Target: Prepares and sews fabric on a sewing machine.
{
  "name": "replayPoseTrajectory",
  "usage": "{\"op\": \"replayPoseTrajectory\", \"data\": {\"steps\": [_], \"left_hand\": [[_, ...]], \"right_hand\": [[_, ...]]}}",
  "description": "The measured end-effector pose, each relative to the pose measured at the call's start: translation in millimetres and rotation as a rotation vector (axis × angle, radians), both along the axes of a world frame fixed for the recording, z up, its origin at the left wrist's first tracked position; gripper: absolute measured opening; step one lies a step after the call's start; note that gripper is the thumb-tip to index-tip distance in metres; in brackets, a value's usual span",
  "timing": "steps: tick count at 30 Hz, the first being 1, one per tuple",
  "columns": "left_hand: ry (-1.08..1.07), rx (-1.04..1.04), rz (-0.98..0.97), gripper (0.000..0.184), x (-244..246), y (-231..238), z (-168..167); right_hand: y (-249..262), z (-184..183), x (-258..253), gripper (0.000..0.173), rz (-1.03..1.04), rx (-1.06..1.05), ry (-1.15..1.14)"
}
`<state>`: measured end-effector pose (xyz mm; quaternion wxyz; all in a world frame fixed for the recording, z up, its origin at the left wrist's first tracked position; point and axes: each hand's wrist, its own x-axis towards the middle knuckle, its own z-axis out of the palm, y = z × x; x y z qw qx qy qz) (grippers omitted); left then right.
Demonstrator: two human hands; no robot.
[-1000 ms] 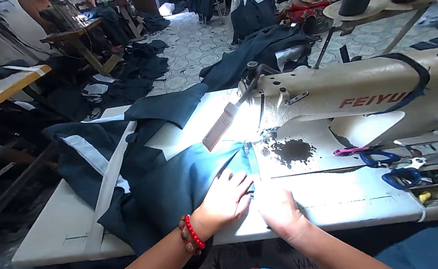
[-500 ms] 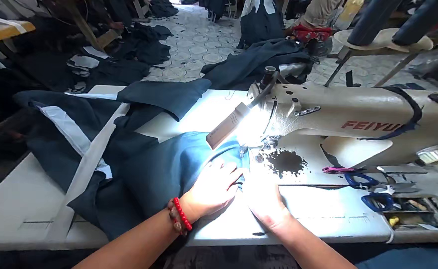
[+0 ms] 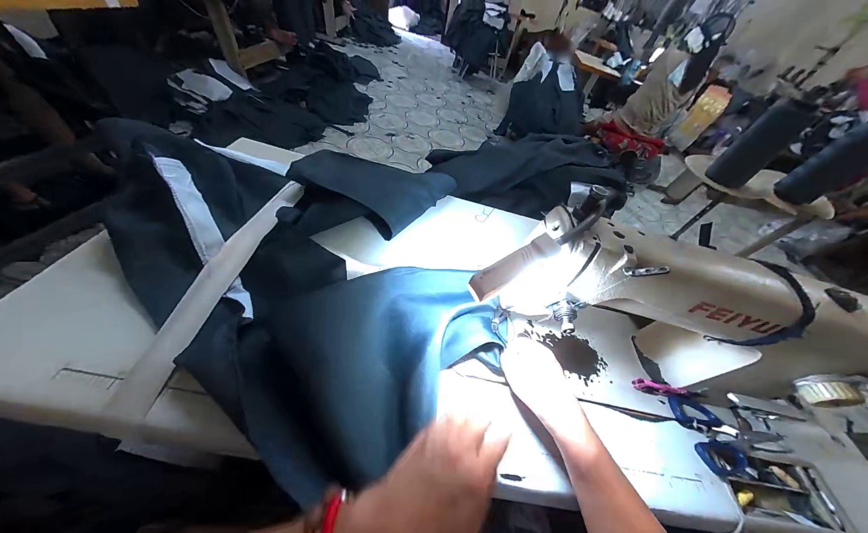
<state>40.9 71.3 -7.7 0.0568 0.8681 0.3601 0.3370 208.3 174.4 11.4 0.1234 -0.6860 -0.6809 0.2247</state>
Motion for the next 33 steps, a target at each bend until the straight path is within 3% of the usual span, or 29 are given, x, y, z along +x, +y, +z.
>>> {"op": "replayPoseTrajectory", "data": {"steps": [3,6,8,10,13,14,16,18,20,24,25,29,33], "left_hand": [[-0.082,-0.399,-0.074,0.044,3,-54,-7],[-0.127,-0.484,0.096,0.051,1,-62,-27],[-0.133,-0.456,0.222,0.053,-1,-54,-28],[-0.054,-0.426,0.302,0.051,-6,-40,-27],[0.128,-0.316,0.315,0.027,-25,-6,-31],[0.136,-0.318,0.348,0.027,-33,6,-30],[0.042,-0.379,0.505,0.041,-49,35,-13],[0.073,-0.153,0.579,0.054,-63,75,3],[0.186,-0.053,0.529,0.065,-75,112,19],[0.230,-0.181,0.291,0.015,-95,164,3],[0.235,-0.202,0.239,0.011,-96,164,-1],[0.144,-0.171,0.260,0.014,-97,120,-19],[0.120,-0.322,0.500,0.036,-121,47,-29]], "right_hand": [[4,-10,-2,0.033,-0.141,0.002,0.526],[-3,-17,-15,0.029,-0.181,0.109,0.986],[-8,-27,-19,0.045,-0.148,0.223,0.939],[-8,-32,-21,0.048,-0.200,0.283,0.782],[-5,-31,-22,0.028,-0.264,0.329,0.609],[-3,-32,-22,0.026,-0.275,0.325,0.608],[-2,-36,-21,0.029,-0.311,0.329,0.790],[-4,-35,-22,0.045,-0.361,0.298,1.139],[-10,-28,-24,0.043,-0.437,0.263,1.303],[-31,-16,-19,0.032,-0.483,0.250,1.099],[-33,-19,-16,0.028,-0.482,0.286,1.041],[-40,-36,7,0.029,-0.365,0.381,0.818],[-49,-33,19,0.041,-0.217,0.392,0.463]]}}
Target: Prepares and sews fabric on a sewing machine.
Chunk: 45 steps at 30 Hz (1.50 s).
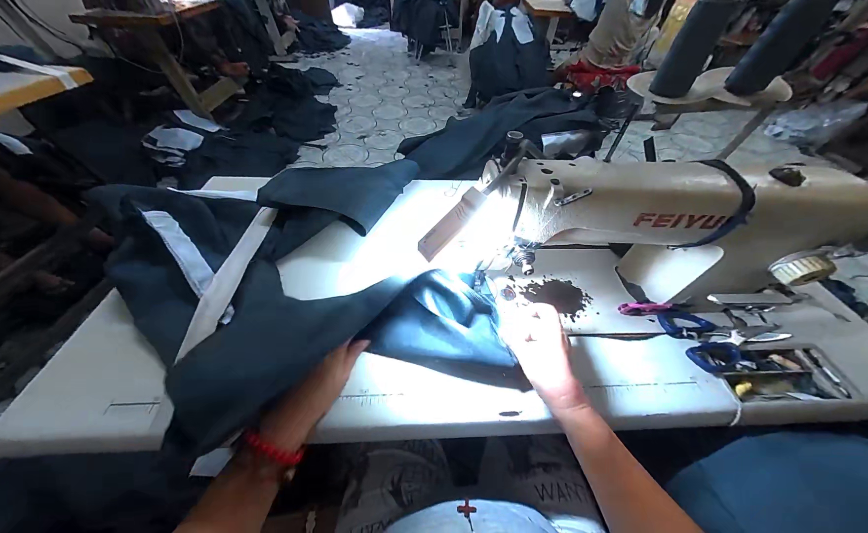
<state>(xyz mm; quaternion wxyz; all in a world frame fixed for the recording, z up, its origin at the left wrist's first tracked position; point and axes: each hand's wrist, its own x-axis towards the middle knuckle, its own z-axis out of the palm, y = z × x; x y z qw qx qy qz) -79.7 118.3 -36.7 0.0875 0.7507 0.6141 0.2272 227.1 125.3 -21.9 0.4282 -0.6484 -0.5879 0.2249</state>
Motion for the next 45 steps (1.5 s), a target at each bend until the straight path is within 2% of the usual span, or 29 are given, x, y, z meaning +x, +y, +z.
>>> {"op": "replayPoseTrajectory", "data": {"steps": [2,4,6,7,8,11,12,14,15,16,17,18,20,23,25,26,28,32,37,42,45], "left_hand": [[0.046,-0.045,0.115,0.041,-23,-24,0],[0.120,-0.055,0.179,0.043,-39,-41,5],[0.173,-0.209,0.189,0.042,-27,-59,31],[0.188,-0.275,0.138,0.040,-13,-68,48],[0.193,-0.210,0.006,0.033,3,-77,57],[0.083,0.255,-0.471,0.025,67,-74,68],[0.112,0.341,-0.573,0.029,90,-66,73],[0.280,0.382,-0.670,0.066,127,-40,75],[0.339,0.339,-0.675,0.087,141,-23,71],[0.355,0.243,-0.675,0.101,151,-4,64],[0.353,0.107,-0.676,0.104,157,14,58],[0.350,0.007,-0.665,0.102,159,31,54],[0.392,0.033,-0.622,0.083,155,55,48],[0.379,0.265,-0.663,0.033,138,66,30],[0.264,0.408,-0.720,0.015,127,60,12],[0.225,0.443,-0.725,0.013,122,55,6],[0.218,0.422,-0.680,0.022,114,44,3],[0.187,0.236,-0.573,0.045,110,27,2],[0.143,0.224,-0.558,0.049,114,19,-5],[0.157,0.226,-0.598,0.048,112,25,-7],[0.158,0.230,-0.596,0.049,111,25,-6]], "right_hand": [[-4,8,-3,0.041,0.021,-0.075,-0.108],[-8,14,-7,0.057,-0.006,-0.138,-0.190],[-10,14,-9,0.068,-0.067,-0.142,-0.296],[-10,15,-9,0.070,-0.084,-0.136,-0.335],[-9,19,-10,0.070,-0.075,-0.160,-0.360],[-5,32,-9,0.052,0.036,-0.262,-0.405],[-3,33,-8,0.043,0.060,-0.266,-0.397],[0,41,-5,0.026,0.089,-0.264,-0.372],[2,42,-2,0.023,0.109,-0.225,-0.362],[3,42,0,0.021,0.123,-0.183,-0.330],[5,41,2,0.018,0.124,-0.175,-0.287],[7,40,2,0.016,0.116,-0.208,-0.235],[8,36,1,0.016,0.102,-0.292,-0.139],[5,20,-4,0.028,0.103,-0.189,-0.153],[2,8,-8,0.023,0.089,-0.081,-0.207],[-1,6,-12,0.016,0.084,-0.062,-0.229],[-7,4,-19,0.013,0.081,-0.011,-0.278],[-15,1,-25,0.017,0.063,0.044,-0.362],[-16,15,-26,0.038,0.152,-0.235,-0.481],[-14,17,-36,0.039,0.178,-0.332,-0.697],[-12,28,-40,0.043,0.226,-0.485,-0.774]]}}
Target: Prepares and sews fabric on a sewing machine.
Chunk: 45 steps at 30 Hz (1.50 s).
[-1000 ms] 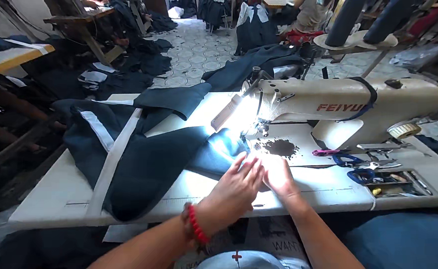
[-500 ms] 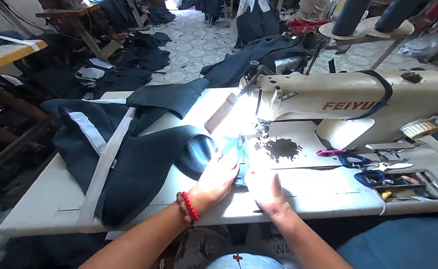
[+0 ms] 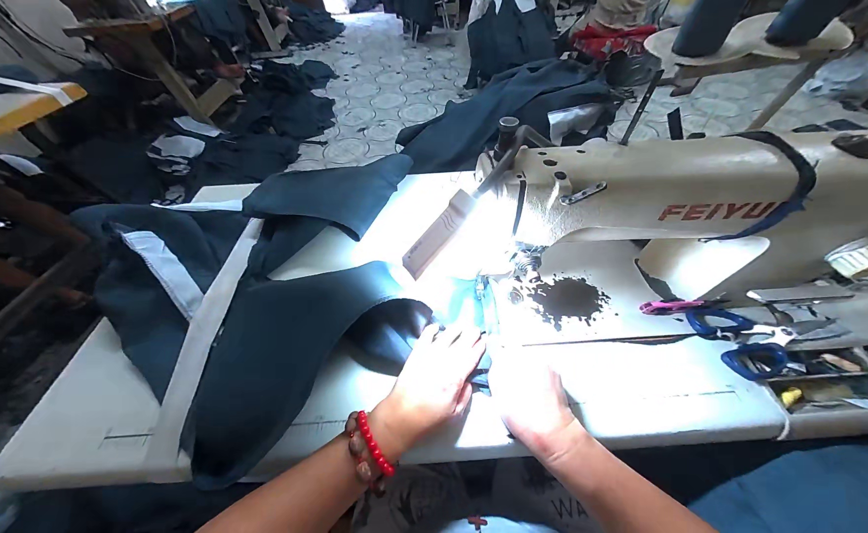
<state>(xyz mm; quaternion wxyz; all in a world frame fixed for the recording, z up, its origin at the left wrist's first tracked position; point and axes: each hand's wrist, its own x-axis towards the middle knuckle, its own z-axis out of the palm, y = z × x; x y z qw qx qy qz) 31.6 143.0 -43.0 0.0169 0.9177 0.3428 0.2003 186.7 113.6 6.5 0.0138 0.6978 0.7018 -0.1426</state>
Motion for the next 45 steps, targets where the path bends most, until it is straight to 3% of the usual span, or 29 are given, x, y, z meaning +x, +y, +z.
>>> {"op": "replayPoseTrajectory", "data": {"steps": [3,10,19,29,31,33,36,37,40,42,45], "left_hand": [[0.007,0.003,-0.001,0.049,-1,-2,0],[0.027,0.046,-0.007,0.048,0,3,-1],[0.095,-0.129,0.040,0.051,5,31,13],[0.160,-0.235,0.073,0.053,8,45,23],[0.092,-0.170,0.069,0.050,4,35,19],[-0.097,0.069,0.075,0.036,-3,17,11],[-0.192,0.306,0.241,0.020,-24,-12,11],[-0.167,0.292,0.314,0.019,-34,-17,12],[-0.129,0.143,0.446,0.016,-60,-17,11],[-0.160,0.070,0.466,0.036,-67,-8,10],[-0.211,-0.092,0.444,0.059,-69,15,17]], "right_hand": [[2,6,-1,0.046,0.031,-0.089,-0.050],[4,1,1,0.040,0.057,0.005,-0.060],[38,-1,4,0.037,0.060,0.045,-0.022],[55,14,-2,0.044,-0.015,-0.107,-0.031],[53,9,4,0.041,-0.079,-0.033,0.123],[54,4,17,0.033,-0.100,0.061,0.322],[58,5,34,0.017,-0.120,0.001,0.601],[60,3,36,0.009,-0.170,-0.057,0.753],[59,6,36,0.012,-0.380,-0.240,1.226],[58,5,33,0.012,-0.400,-0.211,1.447],[53,-4,21,0.029,-0.395,-0.062,1.585]]}}
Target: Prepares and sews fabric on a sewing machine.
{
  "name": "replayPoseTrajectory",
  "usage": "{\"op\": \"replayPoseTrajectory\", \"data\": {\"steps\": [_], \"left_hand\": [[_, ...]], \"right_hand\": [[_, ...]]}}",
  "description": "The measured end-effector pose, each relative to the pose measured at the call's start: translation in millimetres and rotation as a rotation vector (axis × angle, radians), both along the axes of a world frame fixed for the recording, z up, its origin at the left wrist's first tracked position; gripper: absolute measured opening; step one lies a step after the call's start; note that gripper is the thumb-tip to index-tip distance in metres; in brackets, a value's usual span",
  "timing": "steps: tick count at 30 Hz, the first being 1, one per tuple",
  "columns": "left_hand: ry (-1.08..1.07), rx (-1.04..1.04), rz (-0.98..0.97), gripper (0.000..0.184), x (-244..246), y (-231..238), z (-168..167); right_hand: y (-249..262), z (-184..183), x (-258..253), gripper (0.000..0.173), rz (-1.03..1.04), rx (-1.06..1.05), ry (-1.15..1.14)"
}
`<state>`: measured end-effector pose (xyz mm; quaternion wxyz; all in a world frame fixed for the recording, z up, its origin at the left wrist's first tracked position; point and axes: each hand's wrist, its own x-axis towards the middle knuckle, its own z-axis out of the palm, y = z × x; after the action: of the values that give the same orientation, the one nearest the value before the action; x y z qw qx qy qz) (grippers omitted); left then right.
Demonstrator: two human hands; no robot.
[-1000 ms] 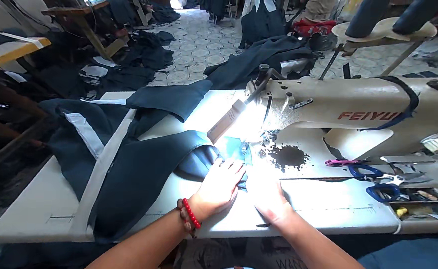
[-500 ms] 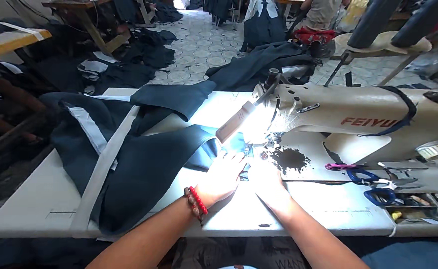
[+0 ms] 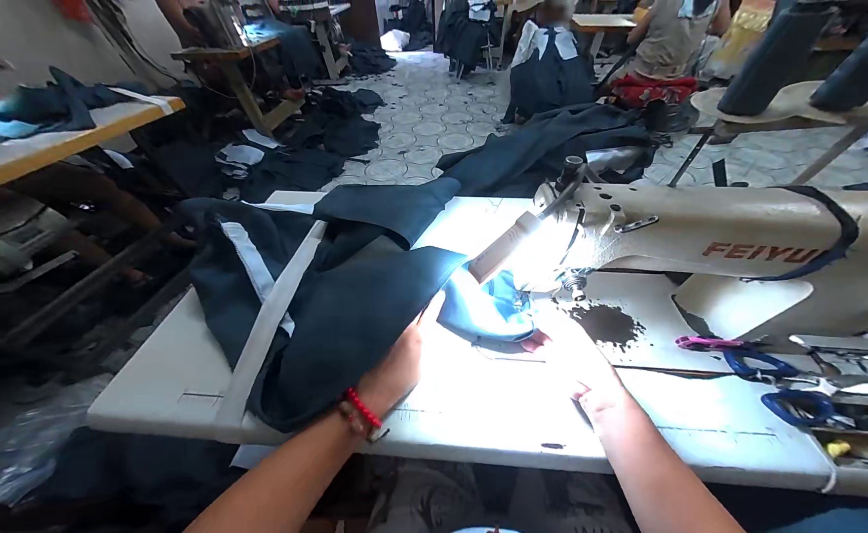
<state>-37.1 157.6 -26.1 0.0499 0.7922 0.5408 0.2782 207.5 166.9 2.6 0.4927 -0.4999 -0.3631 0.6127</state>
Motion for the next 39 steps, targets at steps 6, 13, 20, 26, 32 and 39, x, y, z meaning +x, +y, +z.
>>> {"op": "replayPoseTrajectory", "data": {"steps": [6,13,20,26,32,39], "left_hand": [[-0.021,-0.237,0.015,0.037,1,47,5],[0.064,0.216,-0.273,0.034,-3,-30,31],[0.137,0.152,-0.204,0.037,2,-70,13],[0.147,0.140,-0.164,0.039,7,-70,12],[-0.010,0.435,-0.302,0.034,24,-82,3],[0.137,0.451,-0.364,0.053,106,-37,3]], "right_hand": [[-4,-8,-17,0.032,-0.201,0.023,0.023],[-20,-17,3,0.020,-0.277,0.202,-0.465],[-47,-20,12,0.046,-0.127,0.406,-0.954],[-56,-4,8,0.042,-0.087,0.281,-1.178],[-45,19,6,0.042,0.111,0.036,-1.324],[-41,4,8,0.023,-0.024,0.346,-1.114]]}}
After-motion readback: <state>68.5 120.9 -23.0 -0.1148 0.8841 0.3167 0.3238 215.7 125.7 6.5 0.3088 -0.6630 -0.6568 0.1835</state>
